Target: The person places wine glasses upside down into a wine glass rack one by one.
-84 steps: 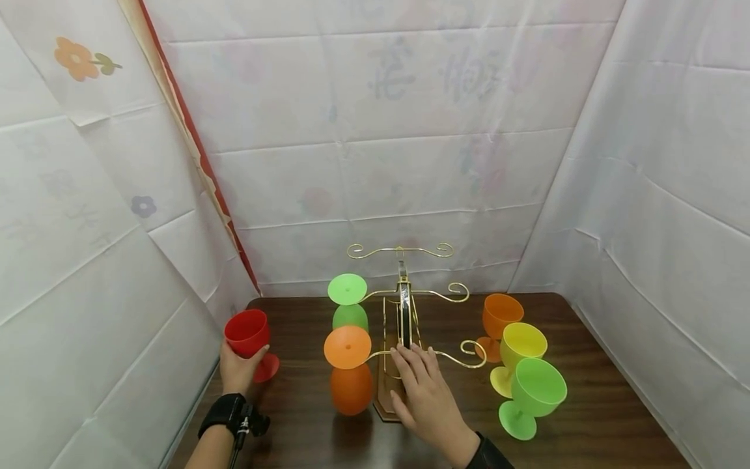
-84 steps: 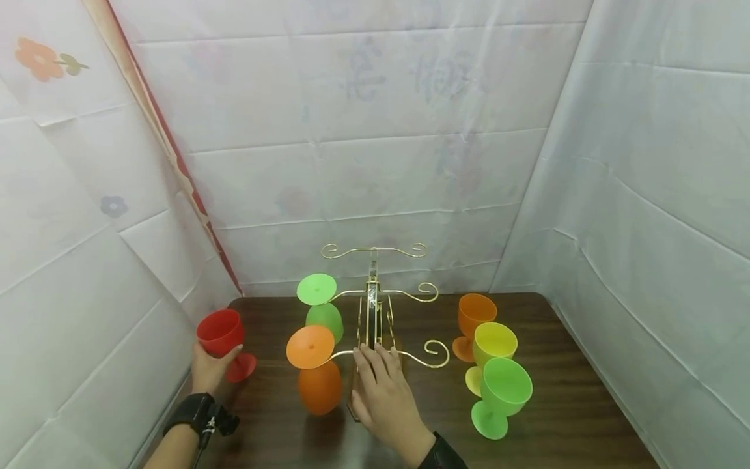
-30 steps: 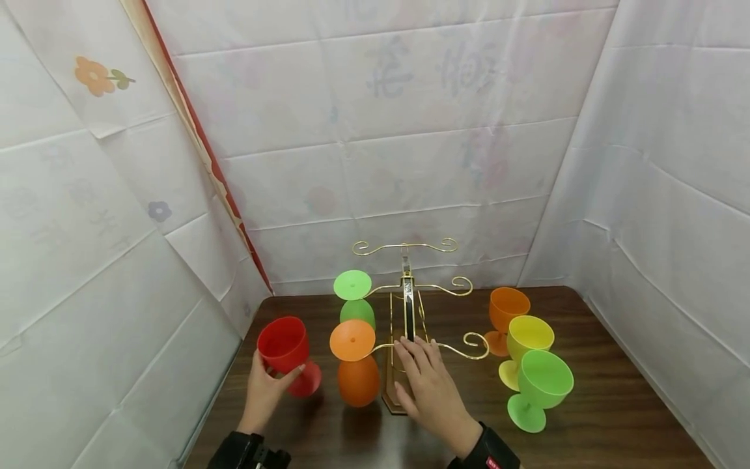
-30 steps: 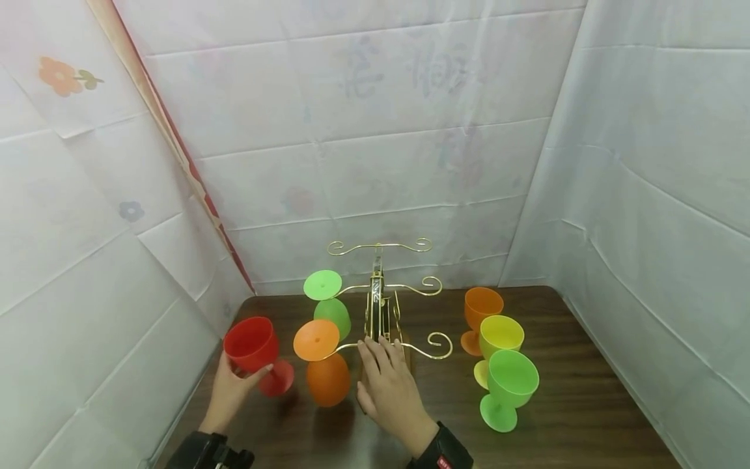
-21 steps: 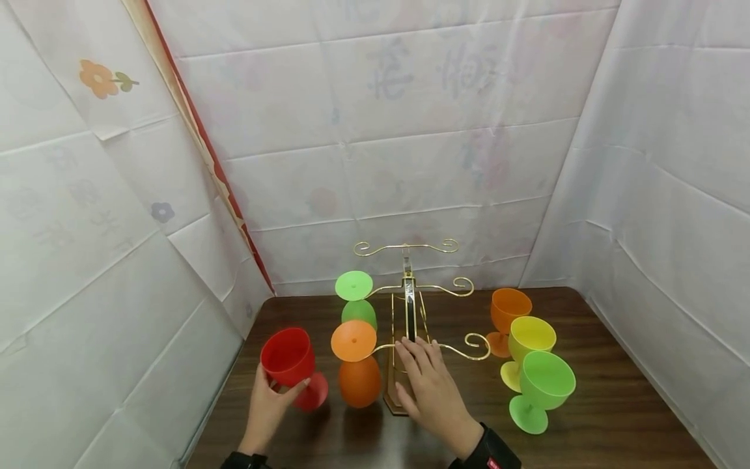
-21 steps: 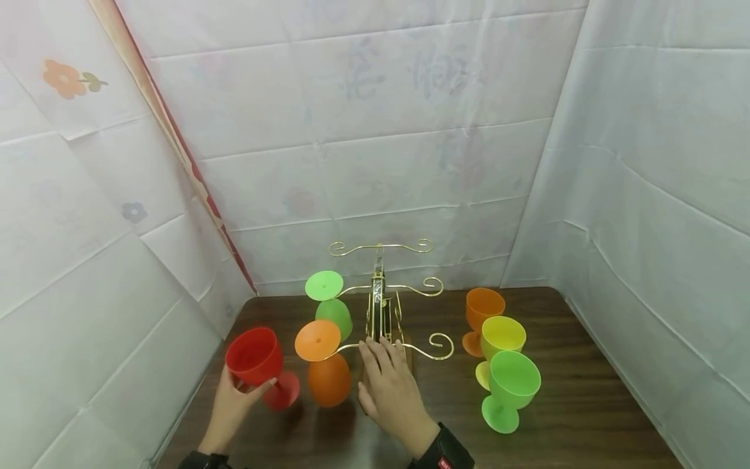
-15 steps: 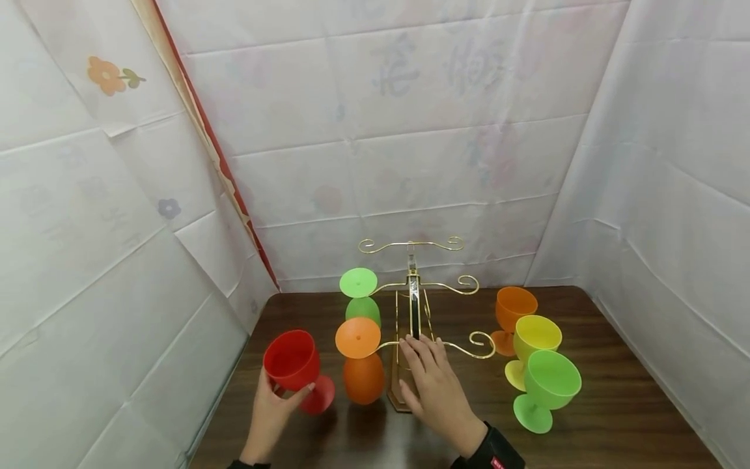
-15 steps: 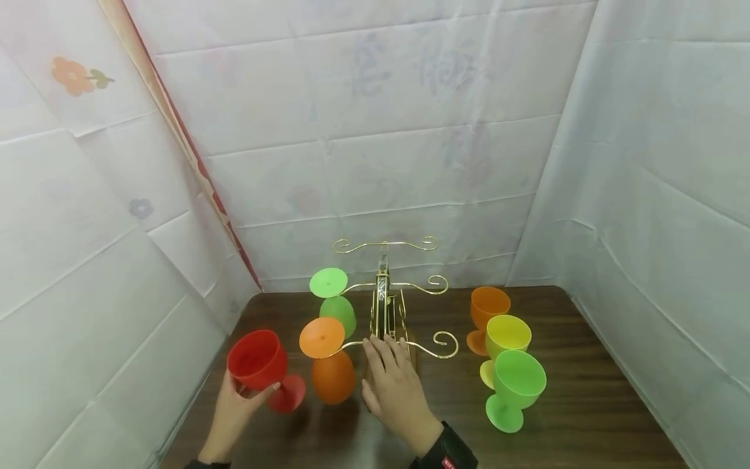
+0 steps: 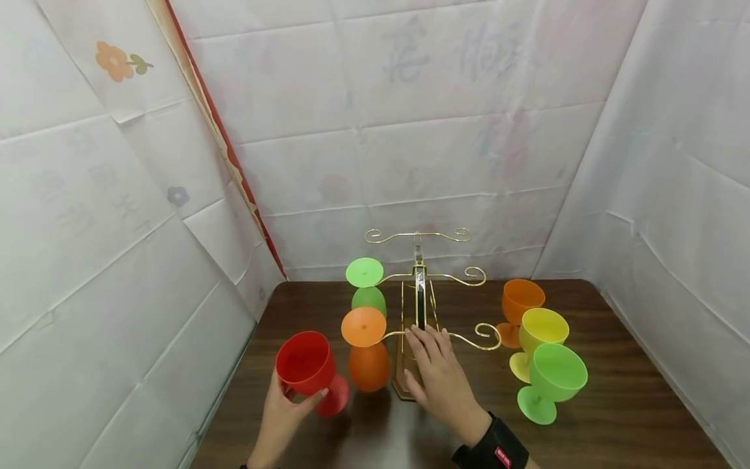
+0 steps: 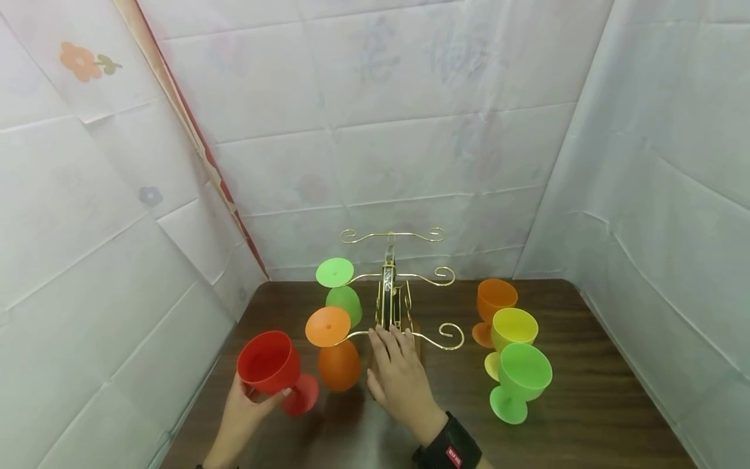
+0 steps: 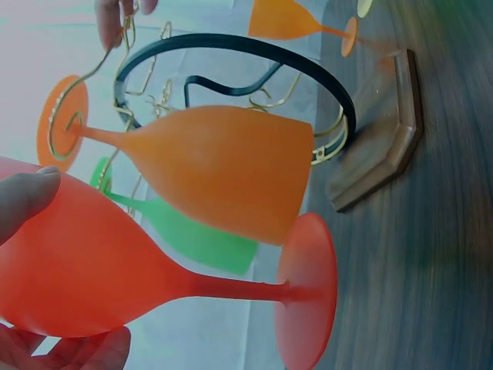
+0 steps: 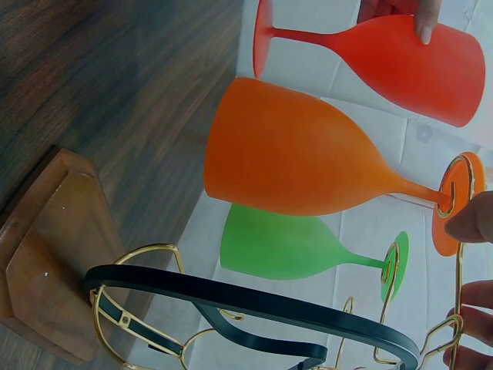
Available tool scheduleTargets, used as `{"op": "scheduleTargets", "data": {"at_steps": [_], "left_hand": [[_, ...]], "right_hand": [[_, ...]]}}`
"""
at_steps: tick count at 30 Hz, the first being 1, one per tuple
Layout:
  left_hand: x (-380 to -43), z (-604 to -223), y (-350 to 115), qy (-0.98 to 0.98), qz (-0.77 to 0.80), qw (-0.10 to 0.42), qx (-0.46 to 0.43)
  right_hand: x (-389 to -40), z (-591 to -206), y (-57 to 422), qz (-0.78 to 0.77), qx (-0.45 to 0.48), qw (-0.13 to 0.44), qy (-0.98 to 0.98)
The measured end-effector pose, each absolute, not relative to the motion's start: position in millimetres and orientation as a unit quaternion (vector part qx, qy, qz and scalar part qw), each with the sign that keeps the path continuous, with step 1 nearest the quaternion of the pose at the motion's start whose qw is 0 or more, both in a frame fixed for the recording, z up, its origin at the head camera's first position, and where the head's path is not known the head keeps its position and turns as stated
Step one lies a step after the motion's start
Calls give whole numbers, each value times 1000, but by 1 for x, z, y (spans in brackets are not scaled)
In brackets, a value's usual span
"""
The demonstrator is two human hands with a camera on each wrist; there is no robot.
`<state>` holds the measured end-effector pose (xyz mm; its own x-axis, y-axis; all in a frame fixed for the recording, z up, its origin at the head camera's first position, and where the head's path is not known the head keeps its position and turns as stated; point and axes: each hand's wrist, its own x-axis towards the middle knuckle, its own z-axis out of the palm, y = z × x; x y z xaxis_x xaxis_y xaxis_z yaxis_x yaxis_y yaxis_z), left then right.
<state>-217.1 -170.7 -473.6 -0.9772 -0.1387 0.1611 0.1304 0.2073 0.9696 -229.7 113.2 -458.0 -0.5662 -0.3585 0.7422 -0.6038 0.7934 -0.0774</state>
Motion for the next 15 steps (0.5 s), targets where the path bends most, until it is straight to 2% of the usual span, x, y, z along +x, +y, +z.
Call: {"op": "scheduleTargets", "data": {"at_steps": [8, 15], "left_hand": [[-214, -464, -172, -763, -635, 115, -32], [-205, -449, -181, -785, -613, 77, -45]], "right_hand": [[-232, -453, 114, 162, 276, 370, -872], [-229, -457, 114, 154, 276, 363, -877]]}}
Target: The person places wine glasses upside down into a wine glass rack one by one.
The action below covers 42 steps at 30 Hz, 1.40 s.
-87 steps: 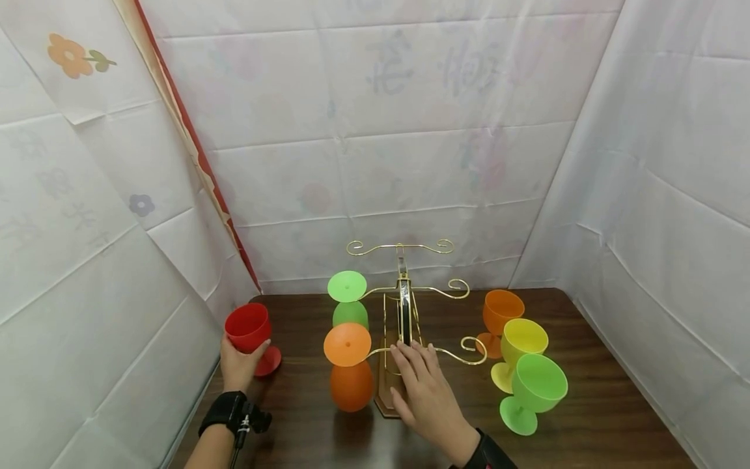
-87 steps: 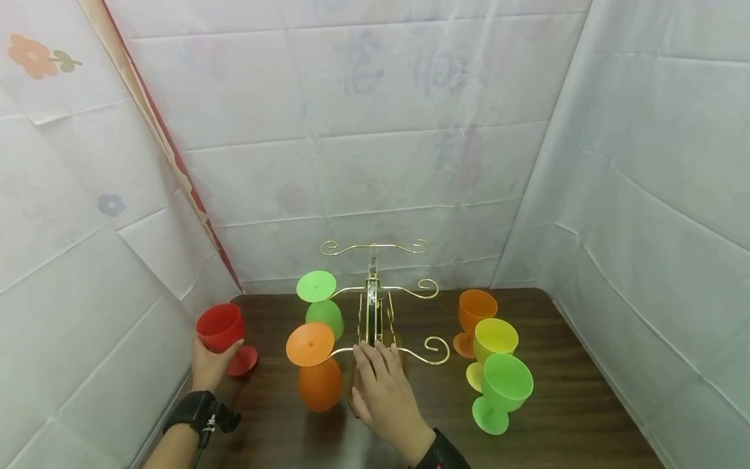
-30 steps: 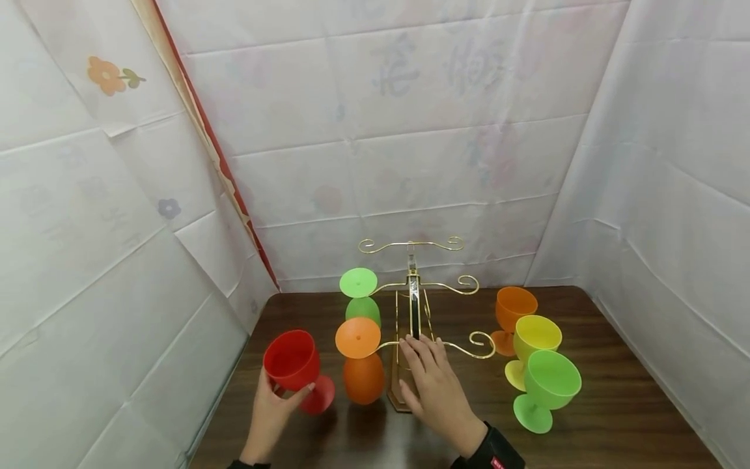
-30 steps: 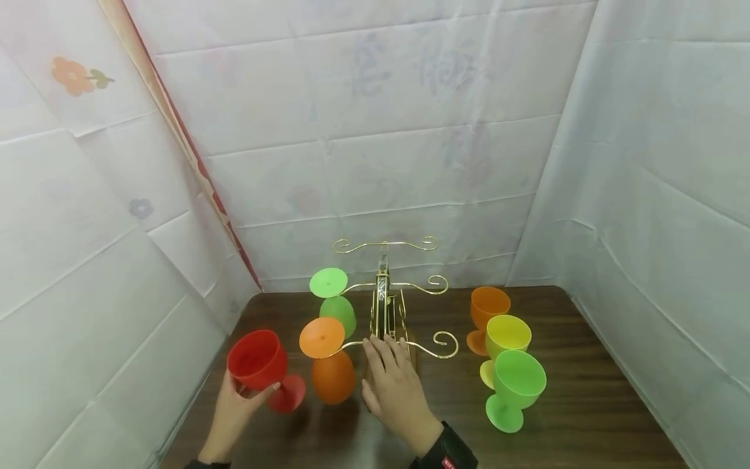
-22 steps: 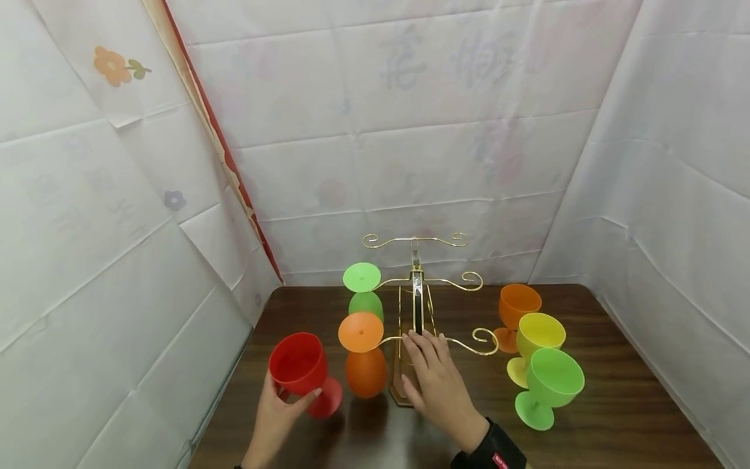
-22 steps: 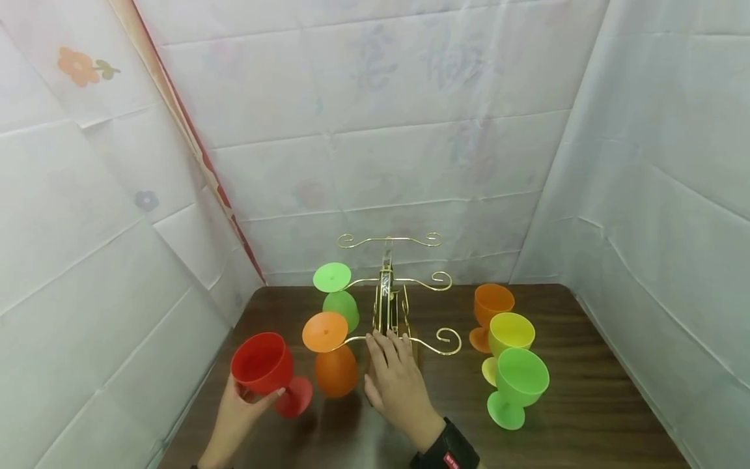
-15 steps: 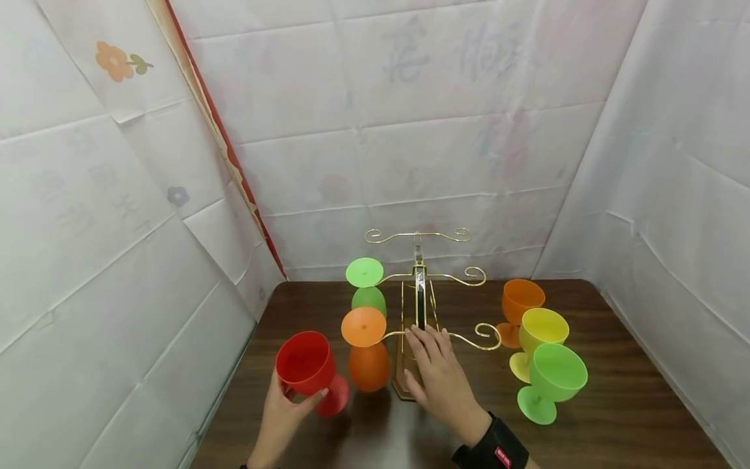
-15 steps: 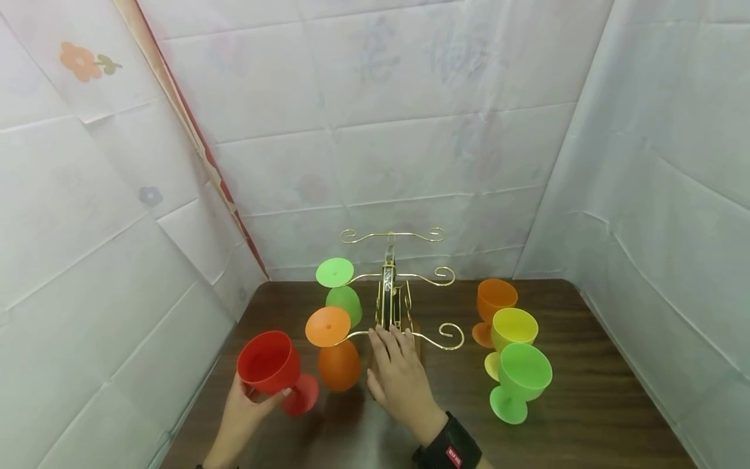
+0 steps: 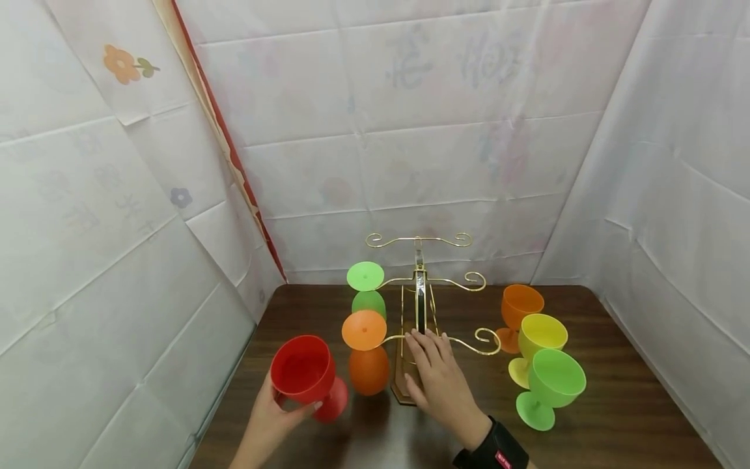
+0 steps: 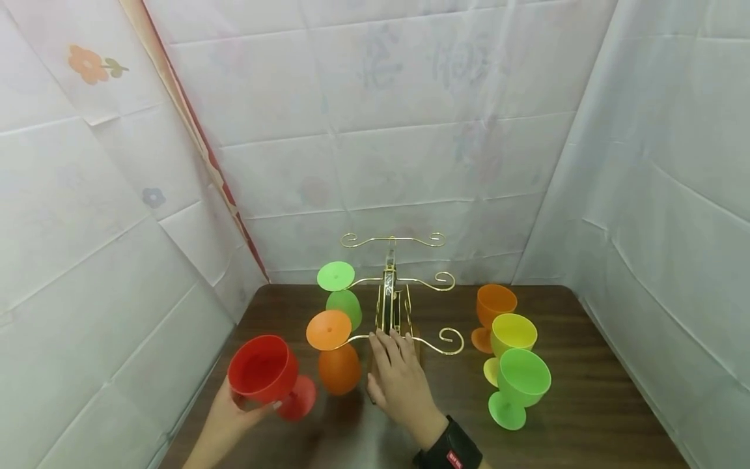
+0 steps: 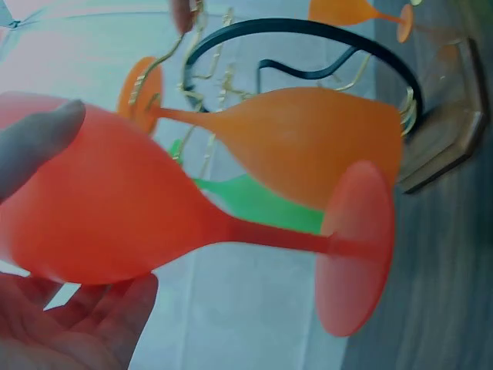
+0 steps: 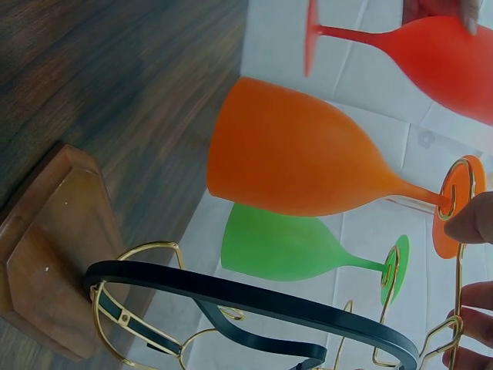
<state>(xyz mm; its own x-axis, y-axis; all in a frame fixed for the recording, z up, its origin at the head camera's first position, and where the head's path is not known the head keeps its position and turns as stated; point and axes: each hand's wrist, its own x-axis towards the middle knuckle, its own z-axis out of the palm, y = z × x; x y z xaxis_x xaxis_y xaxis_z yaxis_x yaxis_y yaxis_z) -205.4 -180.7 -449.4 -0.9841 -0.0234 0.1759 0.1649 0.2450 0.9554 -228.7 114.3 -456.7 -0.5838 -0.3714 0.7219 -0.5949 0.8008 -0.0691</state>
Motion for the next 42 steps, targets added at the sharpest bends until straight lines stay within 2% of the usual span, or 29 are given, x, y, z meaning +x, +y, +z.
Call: {"op": "scheduleTargets", "data": {"at_steps": [4, 22, 35, 42], "left_hand": [[-199, -443, -182, -783, -615, 66, -70], [-183, -435, -151, -780, -613, -76, -100], [-187, -434, -130, -749, -631, -112, -171], [-187, -440, -117, -725, -642, -104, -225]], "right_hand": [[-228, -457, 114, 152, 278, 365, -875], [-227, -462, 116, 148, 271, 360, -880], [-227, -451, 120, 153, 284, 342, -883], [-221, -453, 127, 227, 313, 330, -861]]}}
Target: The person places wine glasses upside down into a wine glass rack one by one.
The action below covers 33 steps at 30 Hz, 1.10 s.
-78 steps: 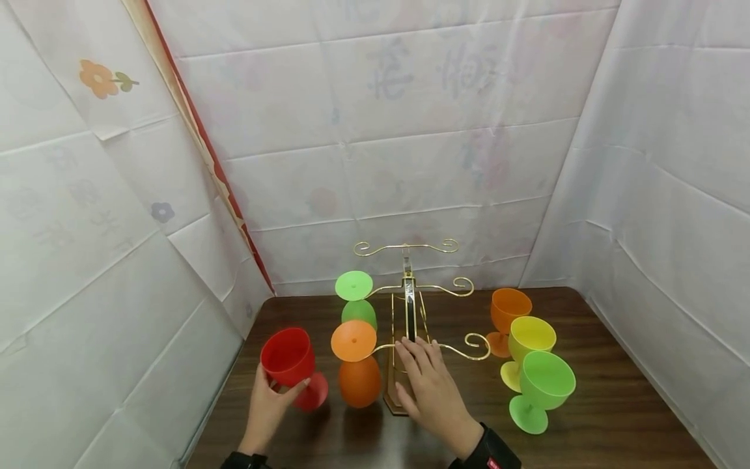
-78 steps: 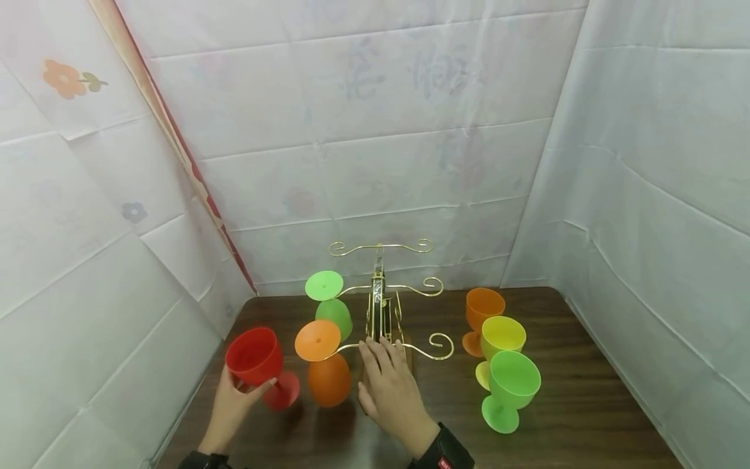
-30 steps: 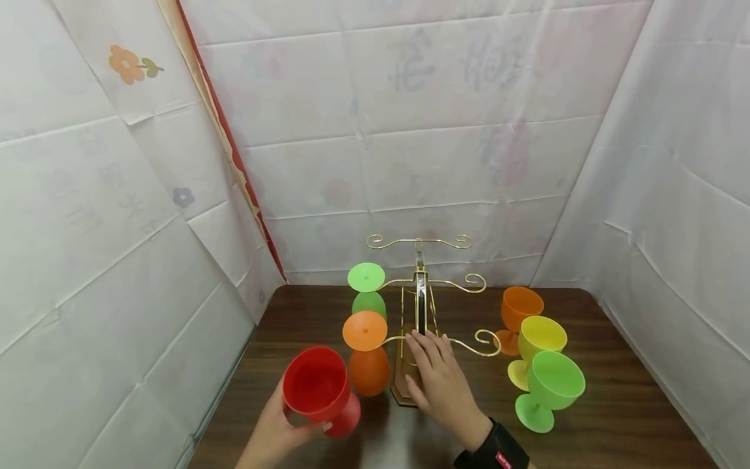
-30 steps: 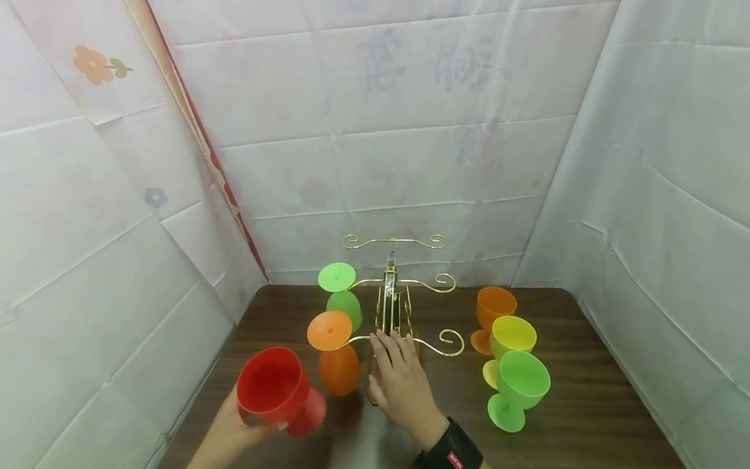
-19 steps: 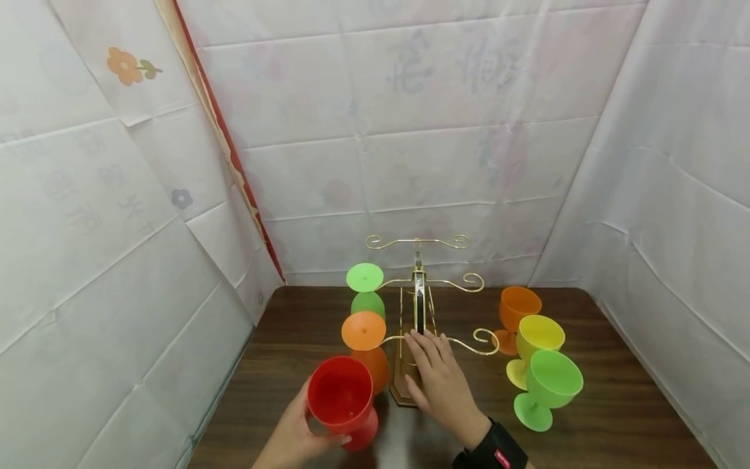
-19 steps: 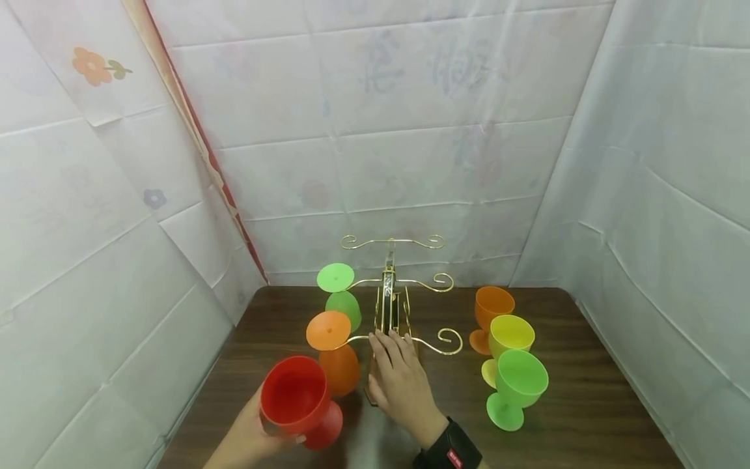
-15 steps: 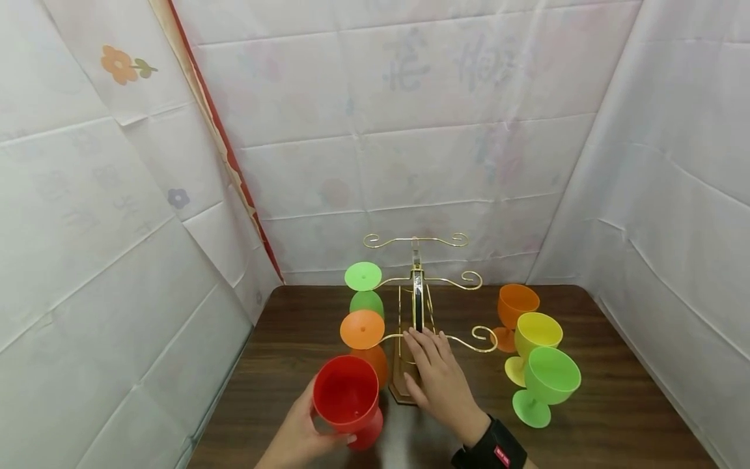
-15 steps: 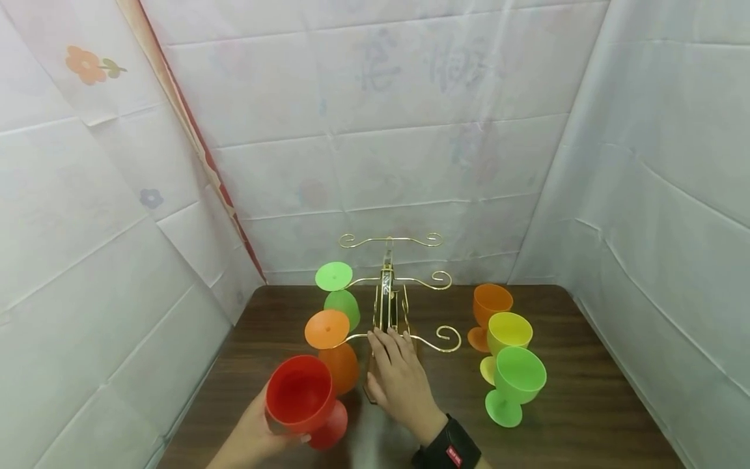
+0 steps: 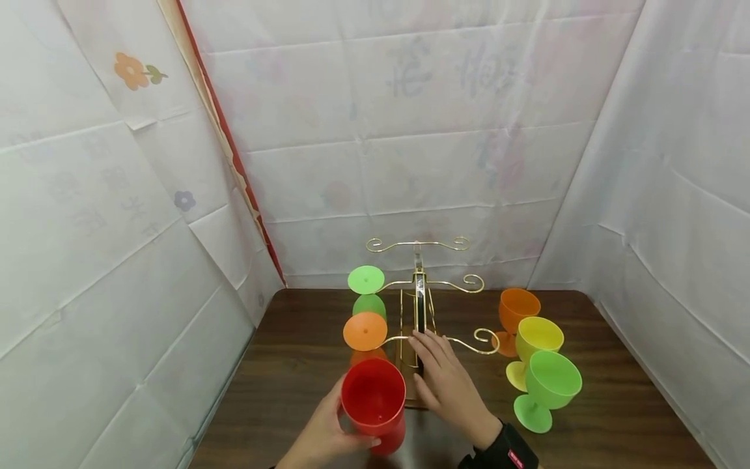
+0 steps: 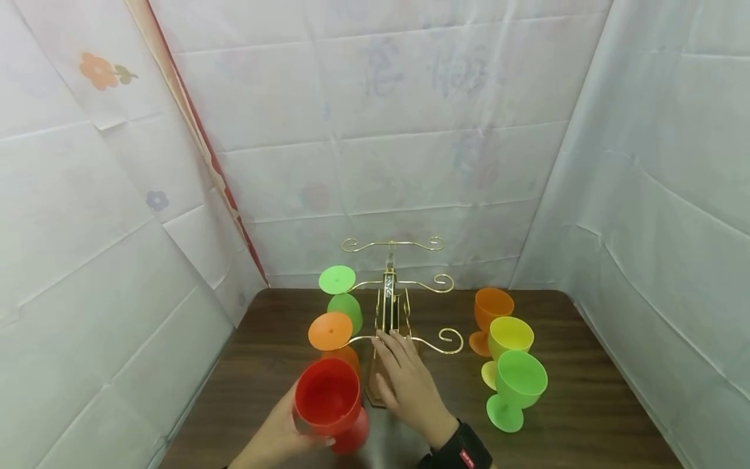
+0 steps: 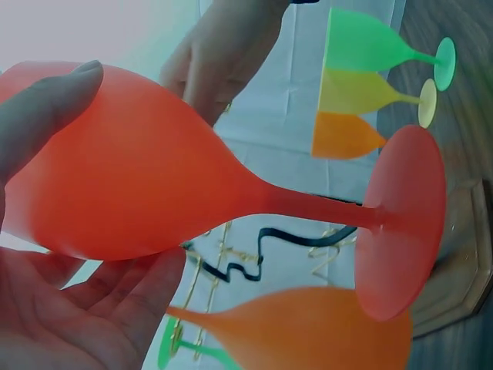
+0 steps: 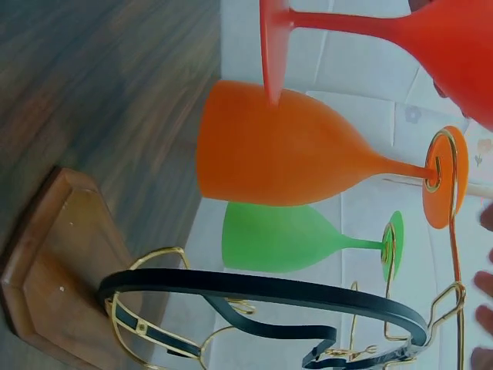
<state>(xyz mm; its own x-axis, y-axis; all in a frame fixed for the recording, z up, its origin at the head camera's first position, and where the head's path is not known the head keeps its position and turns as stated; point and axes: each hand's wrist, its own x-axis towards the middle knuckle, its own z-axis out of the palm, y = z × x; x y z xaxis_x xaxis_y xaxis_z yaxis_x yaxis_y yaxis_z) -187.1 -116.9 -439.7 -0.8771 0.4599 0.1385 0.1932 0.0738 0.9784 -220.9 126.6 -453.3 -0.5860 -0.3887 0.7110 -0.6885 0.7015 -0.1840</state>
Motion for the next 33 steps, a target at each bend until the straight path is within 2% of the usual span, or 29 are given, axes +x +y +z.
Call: {"op": "scheduleTargets", "data": {"at_steps": [3, 6, 8, 13, 17, 20, 23, 28, 33], "left_hand": [[-189, -446, -112, 718, 640, 86, 262], [-190, -454, -107, 700, 648, 71, 292], [-190, -459, -102, 687, 655, 66, 307], [-189, -464, -88, 656, 681, 95, 312], [-184, -465, -78, 662, 675, 115, 304], [-181, -465, -74, 677, 664, 112, 297], [-179, -465, -73, 686, 656, 107, 296], [-179, -464, -75, 670, 666, 137, 300], [-190, -471, -87, 606, 690, 100, 384]], "right_hand": [[-213, -457, 130, 301, 334, 321, -834], [-202, -461, 133, 400, 360, 282, -794], [-195, -464, 135, 483, 387, 220, -754], [-186, -470, 137, 620, 408, 57, -668], [-179, -474, 135, 651, 361, -3, -668], [-174, -474, 133, 670, 315, -41, -671], [-169, -473, 132, 677, 283, -48, -678], [-162, -470, 133, 653, 269, -13, -708], [-157, -463, 135, 609, 305, 54, -730]]}}
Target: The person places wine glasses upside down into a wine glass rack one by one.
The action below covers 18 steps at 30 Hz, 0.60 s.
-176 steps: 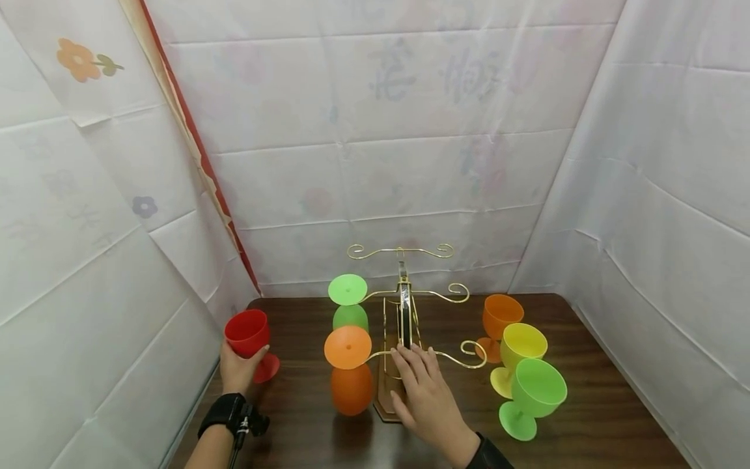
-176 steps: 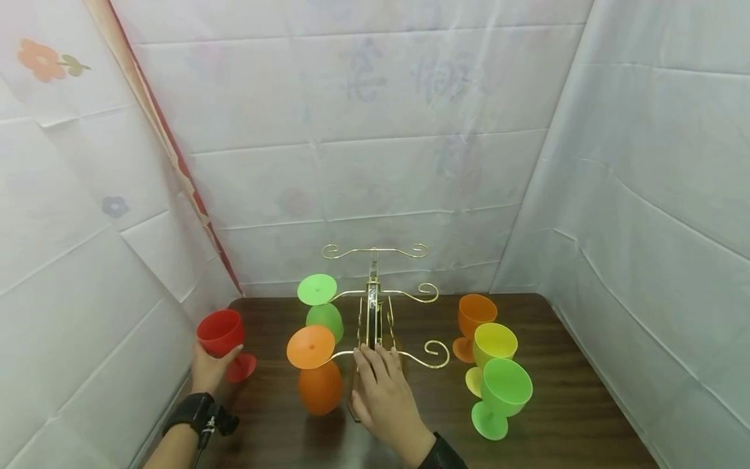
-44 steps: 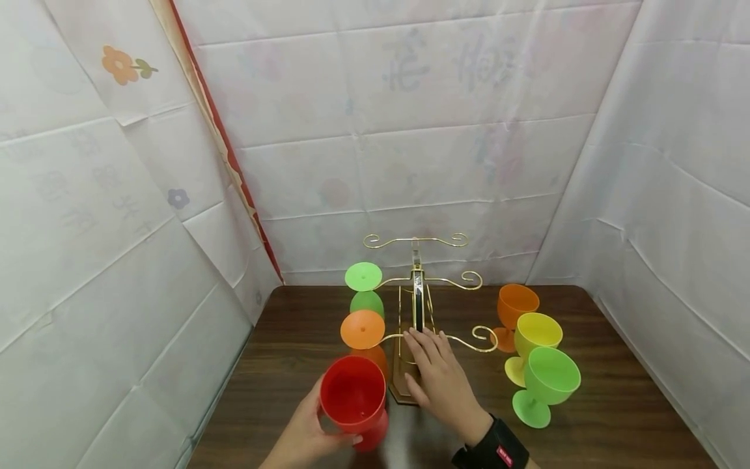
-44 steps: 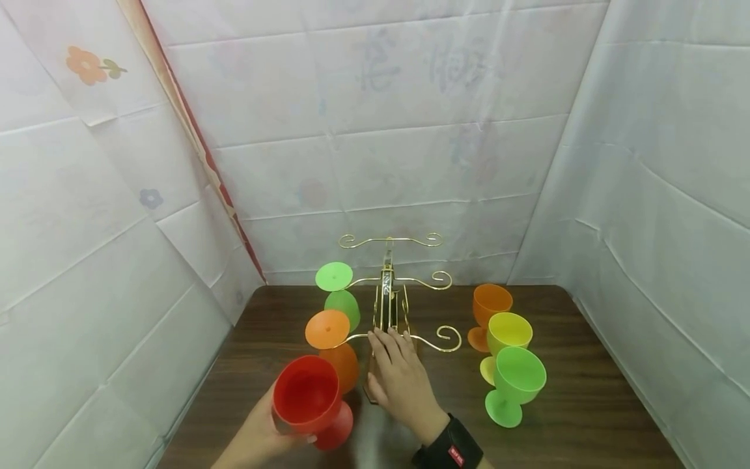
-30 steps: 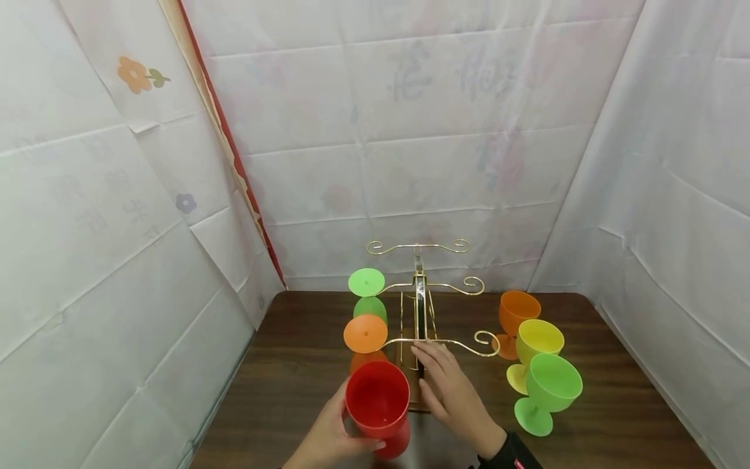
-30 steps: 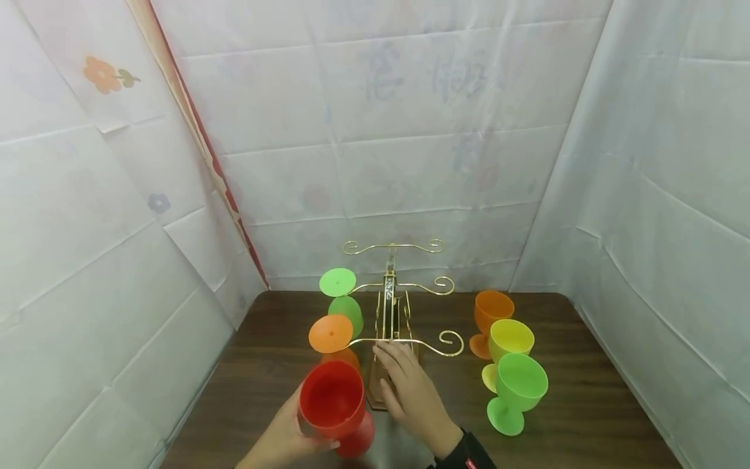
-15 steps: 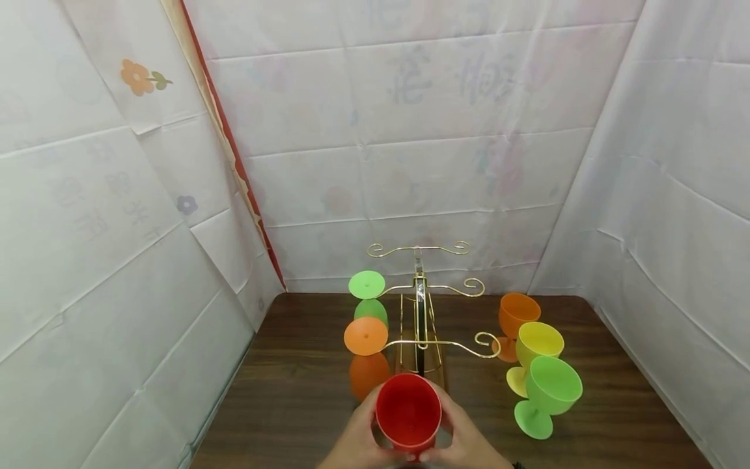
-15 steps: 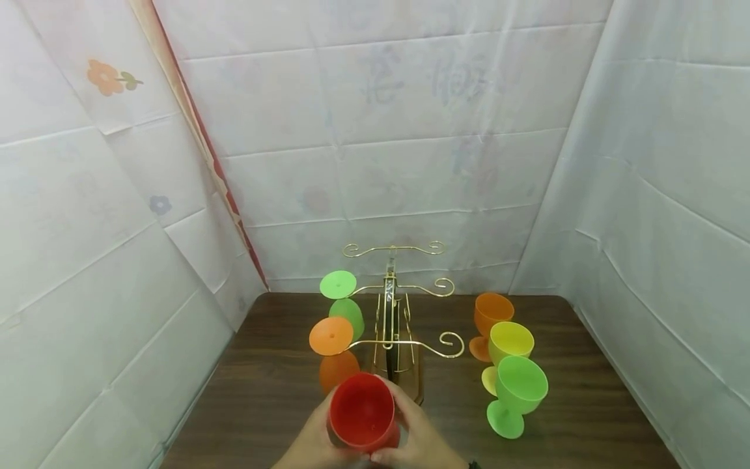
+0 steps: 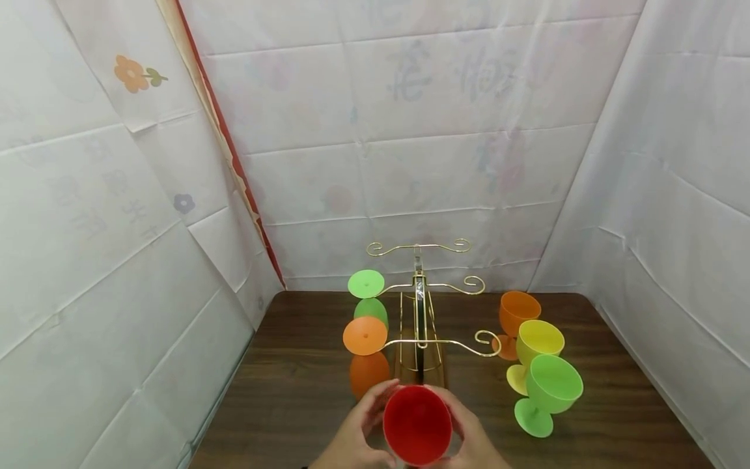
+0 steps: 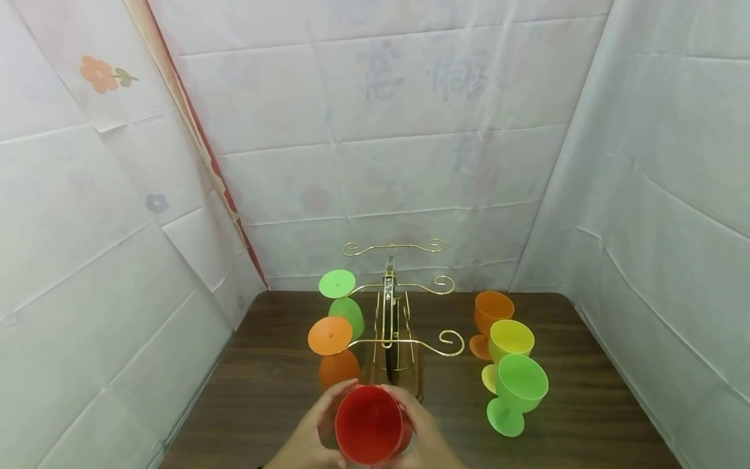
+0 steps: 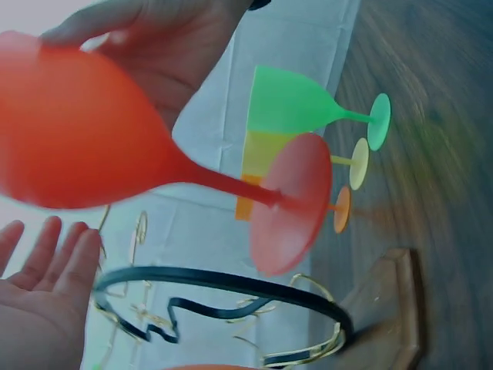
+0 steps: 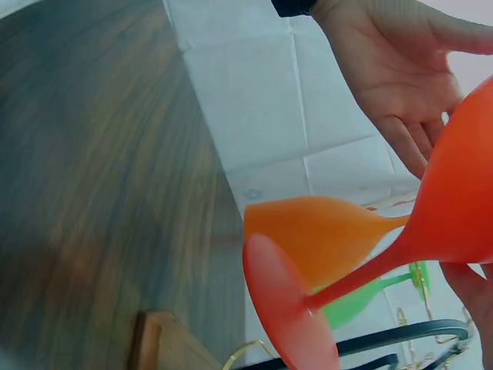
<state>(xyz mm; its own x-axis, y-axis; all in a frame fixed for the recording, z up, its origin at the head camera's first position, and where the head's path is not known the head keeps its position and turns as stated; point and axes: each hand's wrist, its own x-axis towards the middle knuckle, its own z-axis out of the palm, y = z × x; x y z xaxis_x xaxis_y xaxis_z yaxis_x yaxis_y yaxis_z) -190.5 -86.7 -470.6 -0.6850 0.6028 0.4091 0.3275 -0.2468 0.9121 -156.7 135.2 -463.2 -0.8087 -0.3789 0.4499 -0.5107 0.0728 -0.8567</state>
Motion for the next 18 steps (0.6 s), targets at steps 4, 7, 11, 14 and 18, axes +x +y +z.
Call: {"op": "scheduleTargets", "data": {"at_steps": [4, 7, 11, 14, 18], "left_hand": [[-198, -473, -95, 566, 713, 115, 398], [-199, -470, -97, 575, 717, 181, 351], [-198, -467, -96, 579, 709, 282, 287], [-197, -467, -96, 540, 716, 354, 266], [-197, -468, -98, 470, 719, 434, 271]], "right_hand": [[-161, -465, 139, 533, 412, 143, -725], [-169, -468, 138, 424, 508, 240, -711], [-172, -469, 132, 283, 559, 355, -694], [-168, -468, 130, 212, 564, 385, -699], [-167, -469, 131, 153, 572, 392, -704]]}}
